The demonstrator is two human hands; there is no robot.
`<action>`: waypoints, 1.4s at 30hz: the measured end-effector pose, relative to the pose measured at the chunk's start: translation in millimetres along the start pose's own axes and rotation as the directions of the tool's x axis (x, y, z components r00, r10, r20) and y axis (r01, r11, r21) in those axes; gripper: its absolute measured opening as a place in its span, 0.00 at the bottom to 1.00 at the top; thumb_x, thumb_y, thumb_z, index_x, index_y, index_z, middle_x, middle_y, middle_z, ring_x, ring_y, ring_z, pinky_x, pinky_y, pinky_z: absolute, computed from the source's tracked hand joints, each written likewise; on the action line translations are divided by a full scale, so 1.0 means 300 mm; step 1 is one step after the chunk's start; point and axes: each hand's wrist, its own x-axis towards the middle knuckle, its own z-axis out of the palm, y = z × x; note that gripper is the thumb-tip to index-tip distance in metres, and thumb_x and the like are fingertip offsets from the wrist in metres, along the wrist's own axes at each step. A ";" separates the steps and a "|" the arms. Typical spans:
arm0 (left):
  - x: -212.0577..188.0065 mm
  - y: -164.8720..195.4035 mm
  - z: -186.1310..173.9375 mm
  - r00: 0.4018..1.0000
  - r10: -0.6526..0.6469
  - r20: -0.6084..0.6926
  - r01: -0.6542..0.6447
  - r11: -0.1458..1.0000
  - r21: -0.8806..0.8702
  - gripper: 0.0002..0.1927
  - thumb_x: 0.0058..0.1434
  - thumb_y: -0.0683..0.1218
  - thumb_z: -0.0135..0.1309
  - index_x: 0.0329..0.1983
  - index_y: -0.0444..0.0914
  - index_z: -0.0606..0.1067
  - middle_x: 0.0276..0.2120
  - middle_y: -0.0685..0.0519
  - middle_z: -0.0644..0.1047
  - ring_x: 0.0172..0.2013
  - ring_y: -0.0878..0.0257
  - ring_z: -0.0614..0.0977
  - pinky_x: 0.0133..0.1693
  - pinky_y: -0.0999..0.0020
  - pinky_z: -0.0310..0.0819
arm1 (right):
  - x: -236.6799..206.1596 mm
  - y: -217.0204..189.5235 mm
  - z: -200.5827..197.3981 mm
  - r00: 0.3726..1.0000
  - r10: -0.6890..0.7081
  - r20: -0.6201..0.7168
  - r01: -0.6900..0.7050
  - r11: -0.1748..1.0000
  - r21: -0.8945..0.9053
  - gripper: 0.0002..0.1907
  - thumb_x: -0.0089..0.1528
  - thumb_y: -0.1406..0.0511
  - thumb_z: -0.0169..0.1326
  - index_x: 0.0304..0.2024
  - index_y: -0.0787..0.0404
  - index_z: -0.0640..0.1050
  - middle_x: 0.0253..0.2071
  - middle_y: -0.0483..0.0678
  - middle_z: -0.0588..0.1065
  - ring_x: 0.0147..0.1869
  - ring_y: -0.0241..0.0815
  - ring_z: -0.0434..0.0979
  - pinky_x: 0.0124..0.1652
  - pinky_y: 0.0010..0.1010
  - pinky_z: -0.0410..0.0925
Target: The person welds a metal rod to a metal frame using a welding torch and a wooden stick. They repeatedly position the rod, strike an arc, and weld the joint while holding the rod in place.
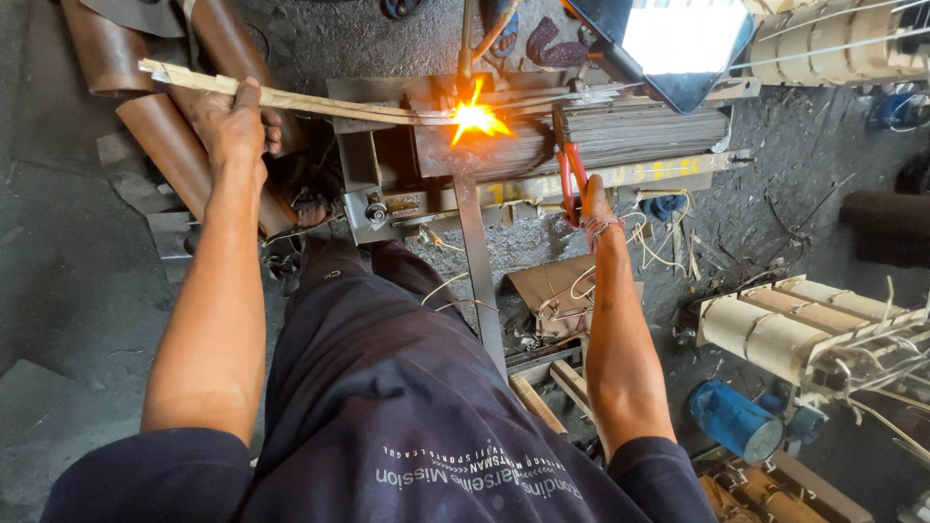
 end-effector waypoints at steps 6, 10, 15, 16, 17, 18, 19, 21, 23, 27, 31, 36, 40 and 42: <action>-0.003 0.003 -0.004 1.000 -0.003 0.007 0.003 1.000 -0.002 0.14 0.76 0.48 0.52 0.36 0.35 0.71 0.20 0.53 0.74 0.15 0.67 0.71 0.15 0.71 0.60 | -0.002 -0.008 0.003 1.000 -0.002 -0.003 0.002 1.000 -0.005 0.37 0.64 0.40 0.29 0.50 0.63 0.72 0.27 0.52 0.76 0.21 0.42 0.72 0.22 0.35 0.62; -0.004 0.003 -0.004 1.000 -0.004 0.009 0.004 1.000 -0.012 0.13 0.75 0.48 0.52 0.36 0.36 0.71 0.20 0.53 0.73 0.14 0.66 0.70 0.15 0.71 0.60 | -0.002 -0.008 0.004 1.000 -0.009 -0.005 0.009 1.000 -0.001 0.38 0.65 0.40 0.29 0.49 0.64 0.72 0.28 0.52 0.76 0.21 0.42 0.72 0.22 0.35 0.61; -0.004 0.004 -0.004 1.000 -0.003 0.002 0.003 1.000 -0.009 0.14 0.76 0.48 0.52 0.36 0.35 0.71 0.20 0.53 0.74 0.15 0.67 0.71 0.15 0.71 0.60 | 0.000 -0.008 0.006 1.000 -0.007 -0.011 0.007 1.000 0.018 0.36 0.65 0.41 0.30 0.48 0.63 0.72 0.28 0.53 0.75 0.21 0.43 0.71 0.22 0.35 0.61; -0.005 0.005 -0.005 1.000 0.000 0.004 0.000 1.000 -0.003 0.14 0.76 0.48 0.52 0.36 0.35 0.71 0.21 0.53 0.74 0.15 0.67 0.71 0.15 0.70 0.60 | 0.000 -0.009 0.007 1.000 -0.019 0.003 0.019 1.000 0.011 0.37 0.65 0.40 0.29 0.48 0.63 0.72 0.28 0.53 0.75 0.21 0.43 0.71 0.22 0.35 0.61; -0.006 0.006 -0.005 1.000 0.003 0.006 -0.003 1.000 0.002 0.14 0.76 0.48 0.52 0.36 0.35 0.71 0.21 0.52 0.74 0.15 0.67 0.71 0.15 0.70 0.60 | 0.000 -0.010 0.008 0.999 -0.031 0.017 0.031 1.000 0.005 0.37 0.65 0.40 0.28 0.47 0.63 0.72 0.27 0.53 0.75 0.21 0.43 0.71 0.21 0.35 0.60; -0.006 0.007 -0.006 1.000 0.006 0.002 -0.006 1.000 -0.003 0.14 0.75 0.48 0.52 0.36 0.35 0.71 0.21 0.52 0.74 0.15 0.66 0.71 0.15 0.70 0.60 | 0.000 -0.011 0.009 1.000 -0.023 0.009 0.023 1.000 0.011 0.37 0.65 0.40 0.28 0.48 0.63 0.72 0.28 0.53 0.75 0.21 0.43 0.71 0.22 0.35 0.60; -0.006 0.008 -0.005 1.000 0.009 -0.002 -0.009 1.000 -0.007 0.14 0.75 0.48 0.53 0.36 0.35 0.71 0.20 0.52 0.74 0.15 0.66 0.71 0.15 0.70 0.60 | -0.001 -0.012 0.009 1.000 -0.016 0.001 0.016 1.000 0.017 0.37 0.65 0.39 0.29 0.48 0.62 0.72 0.28 0.53 0.75 0.21 0.43 0.71 0.22 0.35 0.61; -0.007 0.009 -0.005 1.000 0.009 -0.007 -0.009 1.000 -0.011 0.14 0.75 0.48 0.53 0.36 0.34 0.71 0.20 0.52 0.74 0.14 0.66 0.71 0.15 0.70 0.60 | -0.003 -0.012 0.010 1.000 -0.013 -0.023 0.013 1.000 0.026 0.36 0.64 0.40 0.31 0.48 0.62 0.71 0.29 0.53 0.75 0.22 0.44 0.72 0.22 0.36 0.61; -0.008 0.010 -0.005 1.000 0.004 -0.006 -0.004 1.000 -0.008 0.14 0.75 0.48 0.53 0.36 0.34 0.71 0.20 0.52 0.74 0.14 0.66 0.71 0.15 0.70 0.60 | -0.007 -0.010 0.009 0.998 -0.021 -0.058 0.023 0.999 0.035 0.34 0.63 0.40 0.33 0.48 0.62 0.70 0.31 0.54 0.75 0.23 0.45 0.74 0.22 0.37 0.62; -0.006 0.012 -0.004 1.000 0.009 -0.007 -0.009 1.000 0.009 0.14 0.76 0.48 0.53 0.36 0.35 0.71 0.20 0.52 0.74 0.15 0.66 0.71 0.15 0.71 0.61 | -0.013 -0.007 0.008 0.988 -0.045 -0.144 0.039 0.998 -0.047 0.37 0.62 0.38 0.32 0.49 0.61 0.71 0.32 0.57 0.75 0.24 0.46 0.77 0.24 0.36 0.65; -0.005 0.012 -0.004 1.000 0.019 0.001 -0.019 1.000 -0.009 0.14 0.75 0.48 0.53 0.36 0.36 0.71 0.20 0.53 0.73 0.15 0.67 0.71 0.15 0.71 0.61 | -0.013 -0.011 0.011 0.990 -0.033 -0.139 0.024 0.998 -0.065 0.37 0.62 0.39 0.32 0.49 0.63 0.71 0.32 0.60 0.74 0.23 0.46 0.77 0.23 0.36 0.65; -0.002 0.010 -0.007 1.000 0.009 -0.001 -0.009 1.000 -0.003 0.14 0.75 0.48 0.53 0.35 0.36 0.71 0.20 0.53 0.73 0.15 0.67 0.71 0.15 0.71 0.61 | -0.016 -0.019 0.014 0.989 -0.038 -0.140 0.031 0.998 -0.054 0.35 0.61 0.40 0.32 0.49 0.62 0.69 0.33 0.60 0.75 0.24 0.47 0.78 0.24 0.36 0.66; 0.000 0.012 -0.006 1.000 0.006 -0.005 -0.006 1.000 -0.008 0.15 0.76 0.49 0.53 0.35 0.35 0.72 0.20 0.53 0.73 0.15 0.67 0.71 0.15 0.71 0.61 | -0.022 -0.021 0.015 0.986 -0.015 -0.168 0.007 0.999 -0.048 0.36 0.61 0.40 0.34 0.50 0.62 0.70 0.35 0.58 0.76 0.25 0.46 0.79 0.25 0.35 0.67; -0.002 0.014 -0.004 1.000 0.008 -0.003 -0.008 1.000 -0.012 0.14 0.75 0.49 0.53 0.35 0.36 0.72 0.20 0.54 0.73 0.14 0.67 0.71 0.15 0.71 0.61 | -0.022 -0.021 0.015 0.985 -0.026 -0.170 0.017 0.998 -0.053 0.37 0.61 0.40 0.33 0.51 0.63 0.70 0.36 0.58 0.76 0.25 0.46 0.80 0.25 0.35 0.67</action>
